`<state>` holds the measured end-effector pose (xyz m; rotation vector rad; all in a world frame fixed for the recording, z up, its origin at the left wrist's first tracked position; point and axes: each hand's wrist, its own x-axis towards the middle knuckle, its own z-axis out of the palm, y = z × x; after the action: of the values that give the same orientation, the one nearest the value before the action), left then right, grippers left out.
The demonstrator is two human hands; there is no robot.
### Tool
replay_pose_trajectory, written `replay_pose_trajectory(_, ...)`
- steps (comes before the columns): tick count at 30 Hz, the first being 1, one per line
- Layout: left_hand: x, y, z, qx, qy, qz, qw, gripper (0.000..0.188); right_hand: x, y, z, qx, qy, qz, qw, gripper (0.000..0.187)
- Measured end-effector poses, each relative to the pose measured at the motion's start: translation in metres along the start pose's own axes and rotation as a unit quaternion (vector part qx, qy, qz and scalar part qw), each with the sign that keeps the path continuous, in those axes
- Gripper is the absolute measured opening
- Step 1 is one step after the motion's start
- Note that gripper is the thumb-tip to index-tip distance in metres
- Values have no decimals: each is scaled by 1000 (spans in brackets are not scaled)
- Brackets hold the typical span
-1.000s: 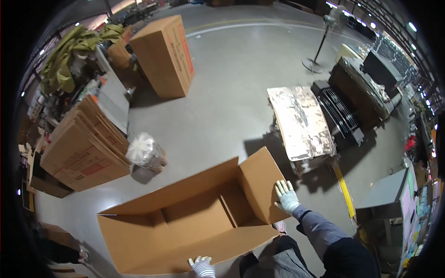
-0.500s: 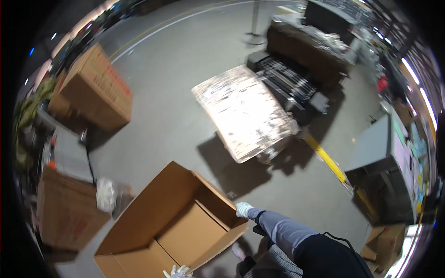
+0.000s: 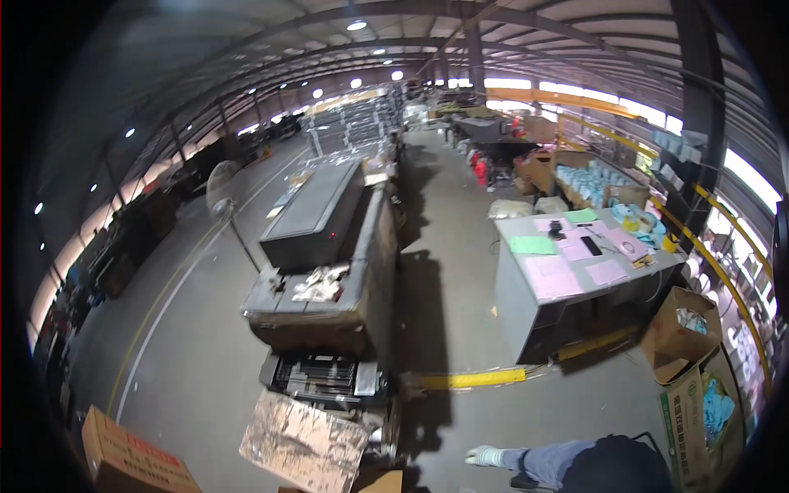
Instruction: The person is stacking long, thin cardboard boxes from a table onto a large pile and organizing packing materials in a factory.
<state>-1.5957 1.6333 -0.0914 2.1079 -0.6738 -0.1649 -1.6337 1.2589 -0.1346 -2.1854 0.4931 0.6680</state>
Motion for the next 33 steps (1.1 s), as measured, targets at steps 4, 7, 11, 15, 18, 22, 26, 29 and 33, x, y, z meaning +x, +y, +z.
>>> replay_pose_trajectory(4,87,-37,25,-92,-191,-163,964,33,-28,75,-48,136,-22,126,982,46)
replay_pose_trajectory(7,131,-116,27,38,-376,-174,910,32,-8,88,-93,209,39,159,964,47)
replay_pose_trajectory(11,227,-118,87,33,-374,-164,912,32,80,53,-178,191,130,25,973,45)
replay_pose_trajectory(15,346,-125,87,66,-405,-143,901,33,158,38,-269,155,185,-128,962,48)
replay_pose_trajectory(18,484,-106,122,96,-476,-83,870,34,193,45,-359,39,153,-148,976,51)
replay_pose_trajectory(22,682,-57,228,150,-608,38,778,35,186,-3,-502,106,213,-123,963,50)
replay_pose_trajectory(26,820,1,351,211,-726,167,633,36,213,51,-584,196,332,-29,922,47)
replay_pose_trajectory(29,893,44,446,224,-756,212,578,36,182,97,-649,295,367,83,878,47)
replay_pose_trajectory(33,1019,106,540,232,-742,223,589,37,228,178,-714,254,413,156,861,46)
